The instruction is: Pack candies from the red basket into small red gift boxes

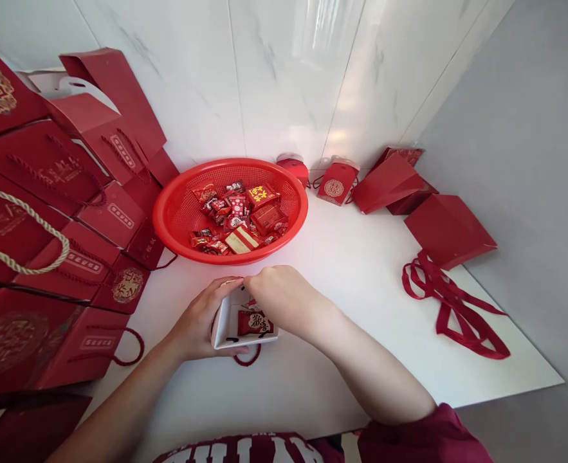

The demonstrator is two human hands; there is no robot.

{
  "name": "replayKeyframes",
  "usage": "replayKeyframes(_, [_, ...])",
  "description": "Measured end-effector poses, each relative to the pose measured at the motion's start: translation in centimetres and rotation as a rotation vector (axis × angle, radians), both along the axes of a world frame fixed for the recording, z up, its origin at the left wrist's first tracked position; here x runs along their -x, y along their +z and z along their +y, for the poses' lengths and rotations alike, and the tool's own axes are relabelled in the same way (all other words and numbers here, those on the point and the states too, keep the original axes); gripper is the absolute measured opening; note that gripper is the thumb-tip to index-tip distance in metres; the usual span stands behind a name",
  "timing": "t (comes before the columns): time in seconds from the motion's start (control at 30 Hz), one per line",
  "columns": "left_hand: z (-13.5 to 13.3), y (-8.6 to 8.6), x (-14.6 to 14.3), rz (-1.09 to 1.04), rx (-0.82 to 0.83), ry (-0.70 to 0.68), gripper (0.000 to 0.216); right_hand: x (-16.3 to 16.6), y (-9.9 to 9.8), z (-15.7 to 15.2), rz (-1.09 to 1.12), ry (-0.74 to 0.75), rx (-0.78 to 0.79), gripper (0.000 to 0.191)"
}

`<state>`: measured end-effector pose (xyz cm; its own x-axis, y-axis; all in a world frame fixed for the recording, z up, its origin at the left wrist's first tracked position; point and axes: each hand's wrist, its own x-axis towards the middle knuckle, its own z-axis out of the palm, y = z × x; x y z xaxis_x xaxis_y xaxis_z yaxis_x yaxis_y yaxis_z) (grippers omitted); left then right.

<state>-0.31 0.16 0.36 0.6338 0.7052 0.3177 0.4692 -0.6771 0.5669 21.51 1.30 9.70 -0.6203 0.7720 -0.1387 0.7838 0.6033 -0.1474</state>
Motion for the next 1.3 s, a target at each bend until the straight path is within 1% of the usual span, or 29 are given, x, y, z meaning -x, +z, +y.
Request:
replayKeyframes(0.1, [0.1,0.1,0.0,0.012,0.042,0.010,0.108,0.4,0.7,-0.3,-0.025,-0.044,-0.007,0.020])
replayKeyframes(0.2, [0.1,0.2,0.0,0.011,0.086,0.019,0.109,0.4,1.5,-0.7,0.002,-0.054,-0.031,0.017])
replayKeyframes(0.27, [0.1,0.3,0.0,-0.003,0.113,0.022,0.109,0.5,1.5,-0.7,0.037,-0.042,-0.019,0.018])
replayKeyframes(0.37, [0.1,0.4,0.0,-0.029,0.152,0.026,0.108,1.0,0.7,-0.5,0.033,0.017,0.095,0.018])
replayKeyframes(0.5, [-0.2,0.4,-0.1,-0.031,0.184,0.003,0.108,2.7,-1.1,-0.3,-0.124,0.076,0.232,0.020])
replayKeyframes(0.57, [-0.3,0.4,-0.1,-0.032,0.200,-0.005,0.110,3.6,-1.8,-0.4,-0.193,0.074,0.269,0.022])
replayKeyframes(0.67, [-0.3,0.3,-0.1,-0.056,0.224,0.009,0.113,4.1,-2.0,-0.5,-0.226,0.070,0.257,0.023])
replayKeyframes(0.73, [-0.3,0.2,-0.1,-0.070,0.239,0.029,0.113,3.5,-1.2,-0.4,-0.171,0.110,0.269,0.024])
replayKeyframes(0.77, [-0.3,0.1,-0.1,-0.077,0.246,0.042,0.113,3.0,-0.5,-0.3,-0.100,0.149,0.300,0.024])
replayKeyframes(0.87, [-0.4,-0.2,-0.2,-0.103,0.250,0.046,0.108,1.4,3.1,0.0,0.220,0.262,0.410,0.024])
replayKeyframes(0.9, [-0.5,-0.2,-0.3,-0.111,0.252,0.039,0.106,1.1,4.4,0.4,0.301,0.275,0.407,0.024])
replayKeyframes(0.97, [-0.5,-0.3,-0.4,-0.122,0.261,0.032,0.104,1.4,6.7,1.5,0.363,0.268,0.313,0.024])
replayKeyframes(1.0, [-0.6,-0.3,-0.4,-0.125,0.267,0.036,0.107,1.9,7.3,2.5,0.360,0.261,0.241,0.024])
replayKeyframes(1.03, [-0.6,-0.2,-0.5,-0.127,0.272,0.042,0.110,2.7,7.6,3.6,0.344,0.259,0.173,0.023])
replayKeyframes(1.1, [-0.7,-0.1,-0.6,-0.126,0.270,0.047,0.116,4.9,7.0,6.4,0.315,0.284,0.077,0.024])
replayKeyframes(1.13, [-0.7,0.0,-0.6,-0.122,0.264,0.045,0.116,6.2,6.2,8.0,0.256,0.301,0.072,0.025])
replayKeyframes(1.2, [-0.8,0.2,-0.6,-0.109,0.248,0.036,0.115,8.9,4.2,10.8,0.010,0.313,0.117,0.032])
replayKeyframes(1.23, [-0.9,0.2,-0.6,-0.102,0.234,0.027,0.115,10.1,3.3,12.1,-0.040,0.318,0.129,0.032])
replayKeyframes(1.3, [-1.0,0.2,-0.6,-0.094,0.201,0.004,0.116,12.5,1.7,14.0,-0.134,0.315,0.146,0.025])
